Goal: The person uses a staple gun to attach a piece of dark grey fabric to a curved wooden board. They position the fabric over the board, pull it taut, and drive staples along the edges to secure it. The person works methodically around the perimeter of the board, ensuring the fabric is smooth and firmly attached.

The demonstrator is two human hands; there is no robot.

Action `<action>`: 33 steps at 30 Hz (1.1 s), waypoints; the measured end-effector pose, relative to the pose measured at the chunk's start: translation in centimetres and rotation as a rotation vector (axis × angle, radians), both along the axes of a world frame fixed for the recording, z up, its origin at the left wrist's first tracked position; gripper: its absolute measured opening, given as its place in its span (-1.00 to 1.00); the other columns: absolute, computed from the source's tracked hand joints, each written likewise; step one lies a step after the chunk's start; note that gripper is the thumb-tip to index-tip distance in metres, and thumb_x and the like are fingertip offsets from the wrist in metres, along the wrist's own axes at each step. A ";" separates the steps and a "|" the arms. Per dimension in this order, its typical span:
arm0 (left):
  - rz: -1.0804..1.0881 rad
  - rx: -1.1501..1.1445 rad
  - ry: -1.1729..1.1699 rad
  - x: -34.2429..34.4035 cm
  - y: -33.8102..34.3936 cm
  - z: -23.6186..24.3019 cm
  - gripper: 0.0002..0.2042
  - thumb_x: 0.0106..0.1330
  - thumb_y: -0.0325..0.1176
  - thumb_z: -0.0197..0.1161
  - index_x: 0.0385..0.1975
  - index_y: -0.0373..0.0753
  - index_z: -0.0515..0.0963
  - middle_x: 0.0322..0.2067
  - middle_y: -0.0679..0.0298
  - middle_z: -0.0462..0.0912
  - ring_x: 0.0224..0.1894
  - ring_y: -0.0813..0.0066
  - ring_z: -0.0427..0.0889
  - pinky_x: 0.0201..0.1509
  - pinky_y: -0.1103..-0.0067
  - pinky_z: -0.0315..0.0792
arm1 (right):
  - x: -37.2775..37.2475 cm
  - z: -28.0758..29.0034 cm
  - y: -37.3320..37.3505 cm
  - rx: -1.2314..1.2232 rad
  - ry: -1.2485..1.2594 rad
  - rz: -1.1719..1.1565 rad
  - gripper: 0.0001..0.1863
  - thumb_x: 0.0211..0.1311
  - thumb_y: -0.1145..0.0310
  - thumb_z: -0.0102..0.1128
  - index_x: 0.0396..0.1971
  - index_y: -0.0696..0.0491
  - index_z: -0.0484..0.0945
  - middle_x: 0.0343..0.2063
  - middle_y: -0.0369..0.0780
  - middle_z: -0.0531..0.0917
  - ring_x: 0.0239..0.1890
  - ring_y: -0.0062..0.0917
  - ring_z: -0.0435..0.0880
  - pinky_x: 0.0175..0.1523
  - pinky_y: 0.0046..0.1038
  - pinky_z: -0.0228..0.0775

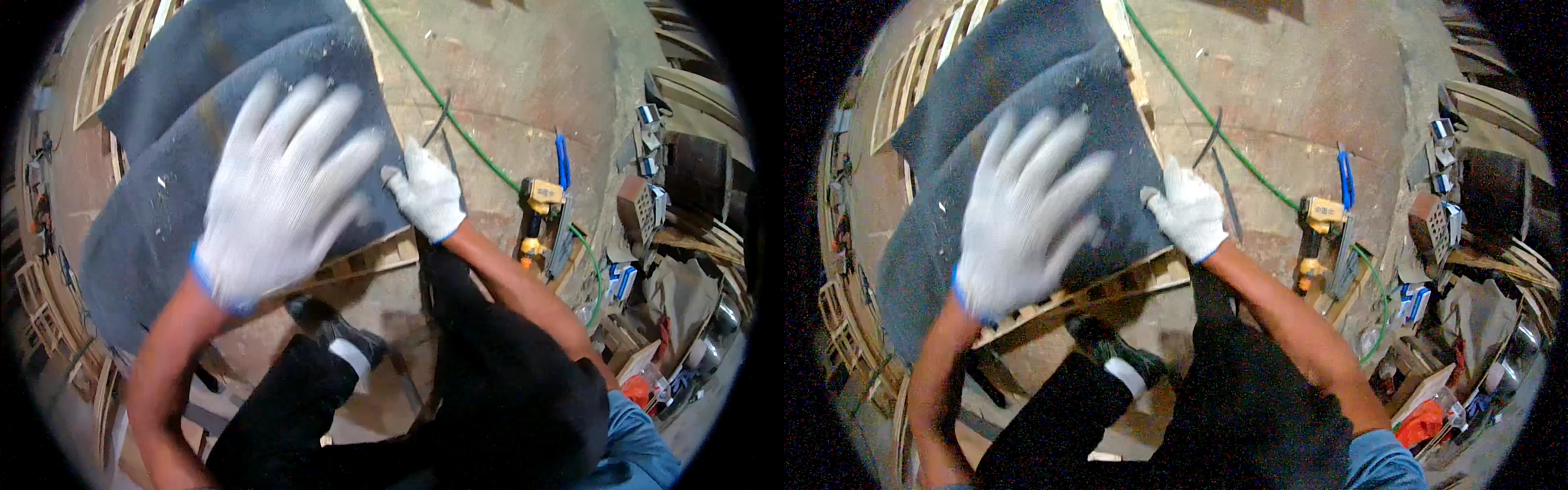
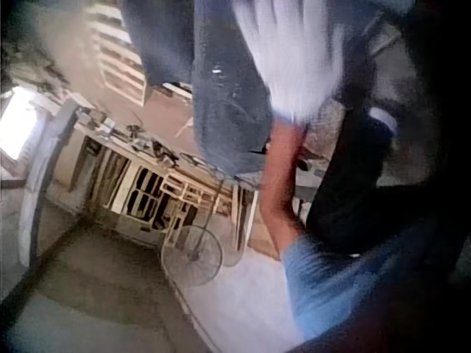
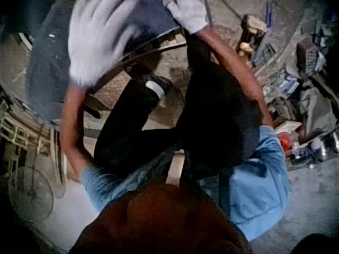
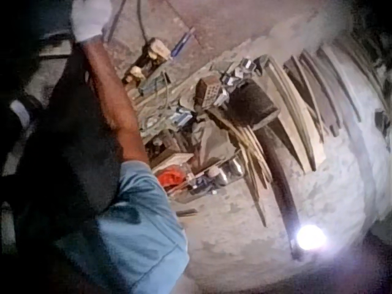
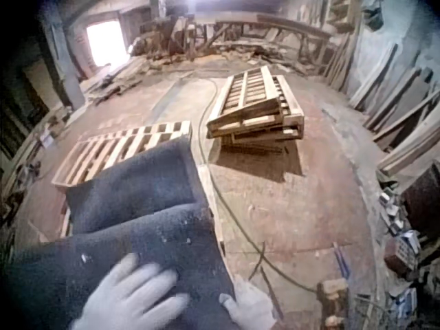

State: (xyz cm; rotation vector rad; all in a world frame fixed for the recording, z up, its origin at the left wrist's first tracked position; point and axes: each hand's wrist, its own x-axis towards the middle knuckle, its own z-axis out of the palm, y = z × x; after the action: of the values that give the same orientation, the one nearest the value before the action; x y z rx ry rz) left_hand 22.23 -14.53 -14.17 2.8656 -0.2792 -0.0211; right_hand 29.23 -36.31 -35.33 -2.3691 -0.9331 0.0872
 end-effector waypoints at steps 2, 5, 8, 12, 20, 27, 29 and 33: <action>0.034 0.129 -0.091 3.8 1.6 -2.9 -0.50 0.20 -0.17 0.32 0.17 -0.12 0.52 0.29 0.00 0.40 0.36 -0.06 0.31 0.50 0.03 0.05 | -0.2 0.3 1.2 0.023 0.041 0.007 -0.33 0.19 0.02 0.32 0.08 0.30 0.49 -0.38 0.05 0.64 -0.32 -0.03 0.67 -0.23 -0.14 0.54; 0.185 0.321 -0.134 3.4 5.9 -11.2 -0.50 0.32 -0.05 0.21 0.23 -0.10 0.49 0.32 0.01 0.37 0.34 -0.08 0.30 0.47 0.04 0.06 | -0.8 0.7 2.1 0.042 0.095 0.041 -0.34 0.19 0.01 0.32 0.08 0.28 0.50 -0.35 0.07 0.66 -0.29 -0.02 0.68 -0.20 -0.13 0.55; 0.302 0.314 -0.071 1.5 4.7 -15.1 -0.42 0.33 -0.04 0.19 0.33 -0.10 0.41 0.34 -0.02 0.35 0.37 -0.11 0.27 0.48 0.01 0.04 | 0.0 1.0 1.6 -0.017 0.173 0.032 -0.33 0.24 0.03 0.29 0.15 0.28 0.46 -0.21 0.11 0.65 -0.16 -0.02 0.69 -0.07 -0.16 0.54; 0.366 0.266 -0.102 1.4 3.5 -15.5 -0.44 0.34 -0.09 0.18 0.33 -0.11 0.41 0.35 -0.02 0.33 0.39 -0.09 0.25 0.48 0.00 0.02 | 0.2 1.4 1.3 -0.014 0.205 0.016 -0.29 0.23 -0.03 0.29 0.13 0.30 0.47 -0.23 0.10 0.67 -0.18 -0.01 0.69 -0.08 -0.15 0.55; 0.401 0.253 -0.143 0.9 3.3 -16.1 -0.46 0.31 -0.16 0.21 0.30 -0.13 0.43 0.34 -0.04 0.34 0.39 -0.09 0.26 0.48 -0.03 -0.01 | 0.1 0.6 1.3 0.046 0.177 0.012 -0.30 0.24 0.00 0.31 0.13 0.31 0.48 -0.19 0.13 0.67 -0.12 -0.02 0.69 -0.04 -0.17 0.56; 0.032 0.037 -0.122 3.1 0.8 -14.9 -0.56 0.22 -0.25 0.28 0.13 -0.11 0.52 0.24 0.11 0.45 0.34 0.03 0.33 0.44 -0.02 0.08 | 0.2 0.6 1.2 0.082 0.144 0.010 -0.46 0.25 0.14 0.29 0.06 0.25 0.48 -0.38 0.04 0.63 -0.31 -0.06 0.66 -0.24 -0.14 0.51; -0.062 -0.038 -0.113 3.9 -0.5 -15.4 -0.56 0.21 -0.22 0.29 0.12 -0.09 0.52 0.24 0.12 0.47 0.35 0.06 0.33 0.44 -0.03 0.07 | 0.2 0.6 1.5 0.094 0.157 0.002 -0.50 0.26 0.17 0.27 0.05 0.23 0.48 -0.39 0.02 0.63 -0.31 -0.06 0.66 -0.24 -0.13 0.50; -0.045 -0.034 -0.071 4.6 -1.9 -16.1 -0.66 0.23 -0.22 0.28 0.01 -0.10 0.60 0.22 0.13 0.48 0.38 0.07 0.31 0.45 -0.01 0.08 | -0.1 -0.1 1.3 0.223 0.103 0.021 -0.69 0.27 0.27 0.21 -0.06 0.12 0.55 -0.34 0.03 0.62 -0.30 -0.05 0.65 -0.23 -0.13 0.51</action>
State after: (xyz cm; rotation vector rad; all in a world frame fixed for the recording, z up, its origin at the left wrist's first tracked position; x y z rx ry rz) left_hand 26.82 -16.47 -30.32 2.8301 -0.3551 0.0764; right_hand 29.09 -34.99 -35.46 -2.1299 -0.8713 0.1067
